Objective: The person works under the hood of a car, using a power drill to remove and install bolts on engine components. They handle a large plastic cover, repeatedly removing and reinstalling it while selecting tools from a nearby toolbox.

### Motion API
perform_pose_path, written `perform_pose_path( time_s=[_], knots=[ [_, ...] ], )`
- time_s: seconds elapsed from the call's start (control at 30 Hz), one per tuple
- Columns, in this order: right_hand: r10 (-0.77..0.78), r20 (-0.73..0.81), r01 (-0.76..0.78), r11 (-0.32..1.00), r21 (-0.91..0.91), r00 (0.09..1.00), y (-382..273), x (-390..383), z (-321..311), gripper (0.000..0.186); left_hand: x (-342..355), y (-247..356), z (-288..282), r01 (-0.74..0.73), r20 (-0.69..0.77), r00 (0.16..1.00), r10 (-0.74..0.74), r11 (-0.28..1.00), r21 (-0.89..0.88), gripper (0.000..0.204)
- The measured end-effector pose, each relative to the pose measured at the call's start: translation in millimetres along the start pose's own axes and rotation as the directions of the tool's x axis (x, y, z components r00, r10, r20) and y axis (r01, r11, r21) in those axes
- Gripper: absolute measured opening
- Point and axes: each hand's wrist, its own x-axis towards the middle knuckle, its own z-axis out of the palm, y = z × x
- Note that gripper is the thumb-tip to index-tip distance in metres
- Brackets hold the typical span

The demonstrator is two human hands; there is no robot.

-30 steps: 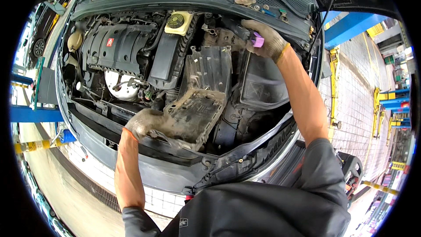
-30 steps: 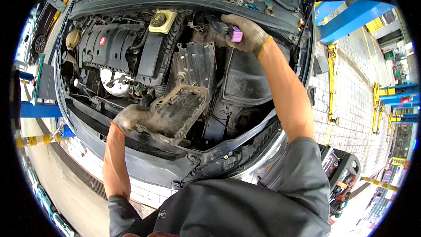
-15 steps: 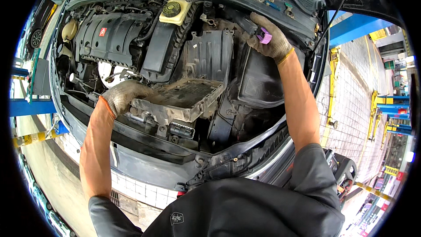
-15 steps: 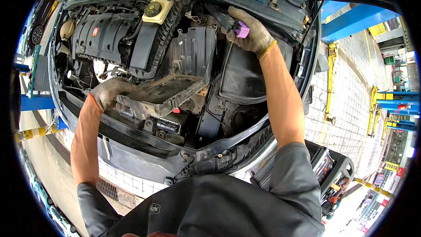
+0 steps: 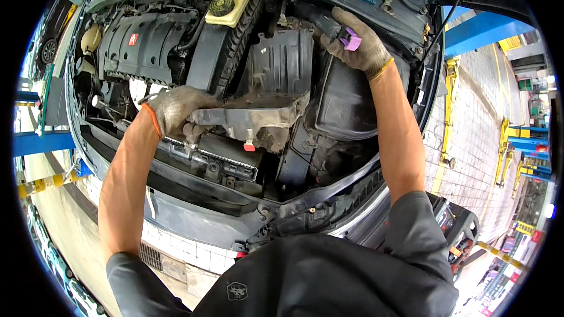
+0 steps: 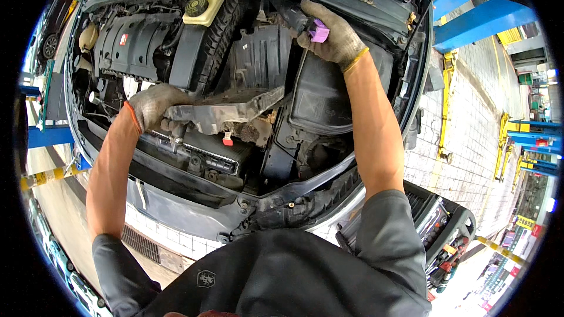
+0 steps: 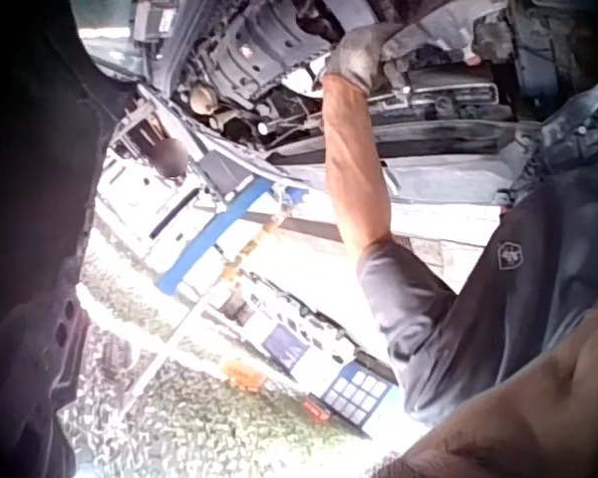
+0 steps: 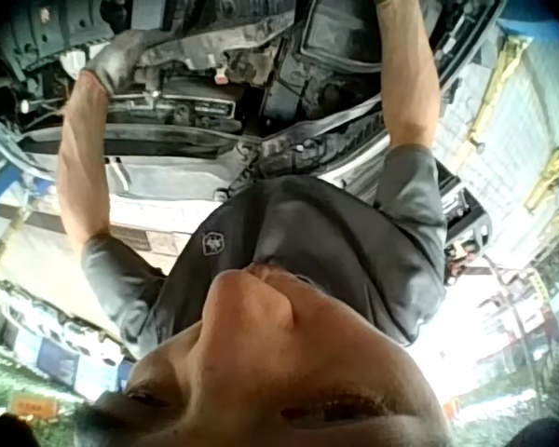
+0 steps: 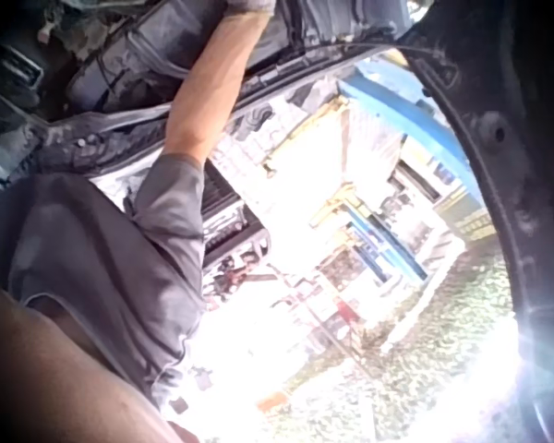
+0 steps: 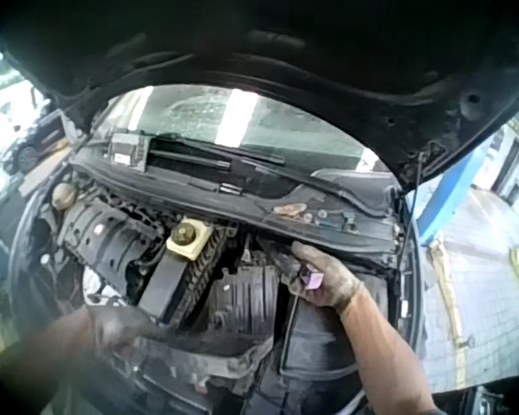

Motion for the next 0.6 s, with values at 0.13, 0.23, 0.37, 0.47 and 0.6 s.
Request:
perform_pose_path(
  time_s=[0.13,0.23,0.37,0.47,0.6],
  knots=[
    [-0.024,-0.040,0.024,1.000,0.013,0.999,-2.7,-7.9,7.4,0.038,11.2,1.6,5.4,0.311,0.123,0.950,-0.286,0.841,-0.442,0.047],
    [0.017,0.057,-0.018,1.000,0.019,0.998,-4.0,-1.6,-3.9,0.038,13.8,26.5,-3.3,0.229,0.001,0.970,-0.242,0.919,-0.320,0.022],
    [0.003,0.009,-0.003,0.999,0.034,1.000,-0.4,-3.7,1.3,0.041,39.1,18.8,5.8,0.290,0.047,0.922,-0.384,0.606,-0.741,0.030],
    [-0.001,-0.008,0.001,1.000,0.026,1.000,-1.8,-3.5,-3.9,0.042,70.2,39.0,27.8,0.356,-0.106,0.779,-0.618,0.574,-0.737,0.035],
    [-0.022,-0.033,0.022,1.000,0.002,0.999,2.2,-2.2,4.4,0.043,91.6,-13.4,49.7,0.288,-0.130,0.729,-0.672,0.474,-0.832,0.034]
  ],
)
